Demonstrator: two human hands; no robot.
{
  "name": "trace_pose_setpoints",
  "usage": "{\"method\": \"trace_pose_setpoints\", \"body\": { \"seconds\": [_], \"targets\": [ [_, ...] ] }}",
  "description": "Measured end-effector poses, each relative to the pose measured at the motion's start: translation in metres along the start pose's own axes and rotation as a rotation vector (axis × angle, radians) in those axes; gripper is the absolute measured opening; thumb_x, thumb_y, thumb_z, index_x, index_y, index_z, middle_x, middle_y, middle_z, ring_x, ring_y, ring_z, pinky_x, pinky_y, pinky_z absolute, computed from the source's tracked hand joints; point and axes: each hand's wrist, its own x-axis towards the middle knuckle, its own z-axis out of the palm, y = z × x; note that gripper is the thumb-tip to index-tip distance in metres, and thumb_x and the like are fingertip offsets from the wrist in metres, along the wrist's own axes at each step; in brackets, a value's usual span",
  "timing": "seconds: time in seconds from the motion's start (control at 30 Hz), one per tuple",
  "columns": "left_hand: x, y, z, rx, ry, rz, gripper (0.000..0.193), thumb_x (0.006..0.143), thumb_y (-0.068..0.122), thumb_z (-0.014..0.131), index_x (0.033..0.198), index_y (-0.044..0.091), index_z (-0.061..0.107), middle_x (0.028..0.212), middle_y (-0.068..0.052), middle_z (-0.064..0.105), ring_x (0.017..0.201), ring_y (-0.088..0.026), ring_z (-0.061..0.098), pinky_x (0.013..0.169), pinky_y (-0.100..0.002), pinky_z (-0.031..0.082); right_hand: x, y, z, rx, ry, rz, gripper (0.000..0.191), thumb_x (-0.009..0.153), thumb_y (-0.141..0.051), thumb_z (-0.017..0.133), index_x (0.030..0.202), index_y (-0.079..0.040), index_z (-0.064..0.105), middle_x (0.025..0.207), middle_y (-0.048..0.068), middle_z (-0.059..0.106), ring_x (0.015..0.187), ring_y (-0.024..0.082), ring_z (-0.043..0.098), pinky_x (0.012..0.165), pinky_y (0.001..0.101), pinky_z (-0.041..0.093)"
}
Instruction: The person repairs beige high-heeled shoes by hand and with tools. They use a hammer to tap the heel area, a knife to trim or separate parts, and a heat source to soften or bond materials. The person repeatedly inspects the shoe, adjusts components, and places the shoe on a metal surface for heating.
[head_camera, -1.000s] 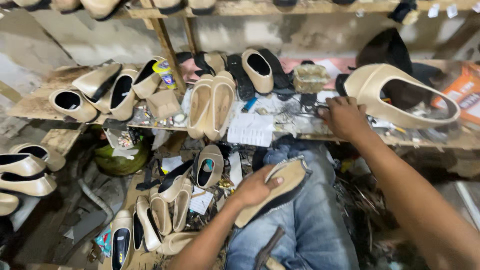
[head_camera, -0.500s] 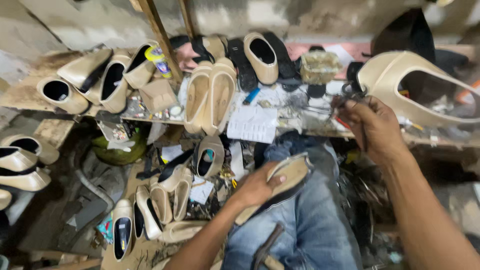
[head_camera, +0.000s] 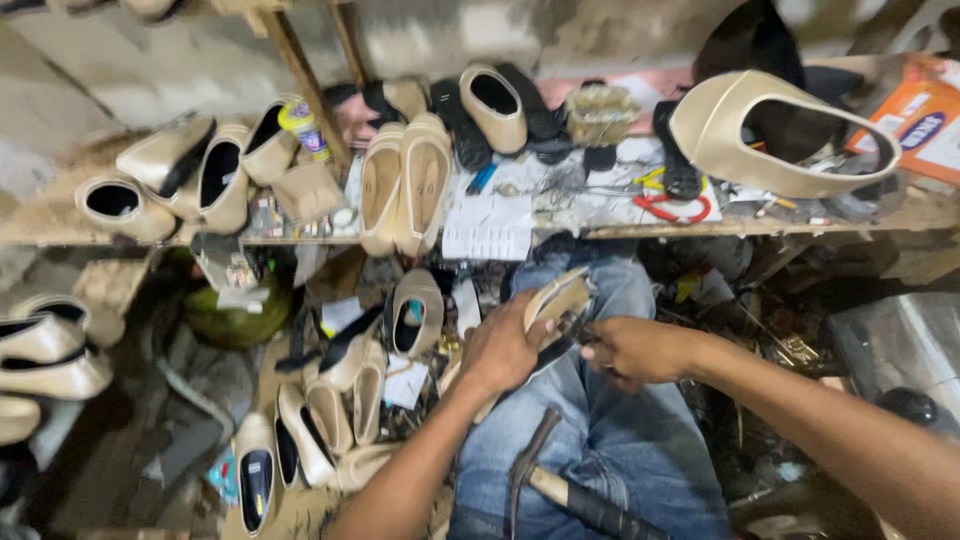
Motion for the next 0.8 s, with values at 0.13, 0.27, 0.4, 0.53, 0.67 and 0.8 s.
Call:
{"method": "trace_pose_setpoints", "body": {
  "seconds": [0.13,0.27,0.4,0.53,0.67,0.8],
  "targets": [
    [-0.005,0.007,0.006,0.119,-0.006,-0.036,0.047,0.097,0.037,0.058,0.139,0.018,0.050,0.132,-0.014,0.064,0.125,-0.038,0.057,0.101,-0.070,0.036,0.022,0.006,-0.017,-0.166,-0.051,-0.074,0.035,0.098,-0.031,0.058,0.113,0.001,0.062,0.077,0.009,0.067,0.067,0.020,0.068,0.063,0.0377,0.058],
    [-0.010,0.011,0.016,0.169,0.074,0.020,0.054,0.095,0.037,0.061,0.143,0.016,0.046,0.135,-0.017,0.059,0.129,-0.038,0.054,0.102,-0.077,0.029,0.038,-0.011,-0.032,-0.517,-0.103,-0.143,0.029,0.097,-0.024,0.057,0.109,0.000,0.066,0.083,0.014,0.071,0.072,0.025,0.068,0.066,0.0407,0.055],
    [-0.006,0.005,0.022,0.180,0.067,0.012,0.054,0.096,0.039,0.062,0.142,0.015,0.046,0.135,-0.017,0.060,0.130,-0.038,0.053,0.101,-0.074,0.032,0.039,-0.017,-0.025,-0.740,-0.084,0.153,0.039,0.104,-0.030,0.049,0.105,0.000,0.073,0.085,0.019,0.077,0.076,0.030,0.075,0.069,0.0436,0.059],
    [0.007,-0.021,0.011,-0.077,0.031,0.101,0.056,0.096,0.037,0.062,0.145,0.014,0.049,0.130,-0.021,0.064,0.122,-0.041,0.060,0.099,-0.050,0.049,0.032,0.005,0.014,-0.554,0.420,-0.225,0.036,0.101,-0.037,0.053,0.110,-0.005,0.065,0.086,0.022,0.072,0.079,0.044,0.069,0.068,0.0559,0.052],
    [0.021,-0.048,0.007,-0.205,-0.119,0.037,0.055,0.092,0.034,0.064,0.142,0.015,0.053,0.131,-0.018,0.067,0.122,-0.037,0.063,0.100,-0.041,0.049,0.047,0.016,0.061,-0.394,0.676,-0.326,0.035,0.100,-0.035,0.051,0.115,-0.005,0.060,0.080,0.021,0.072,0.070,0.044,0.068,0.062,0.0569,0.052],
    [0.027,-0.062,0.009,-0.201,-0.122,0.112,0.057,0.095,0.034,0.063,0.146,0.013,0.048,0.138,-0.019,0.062,0.128,-0.036,0.060,0.104,-0.041,0.047,0.053,0.015,0.052,-0.487,0.588,-0.164,0.033,0.100,-0.036,0.050,0.118,-0.010,0.059,0.078,0.020,0.072,0.070,0.044,0.070,0.060,0.0577,0.053]
  ]
}}
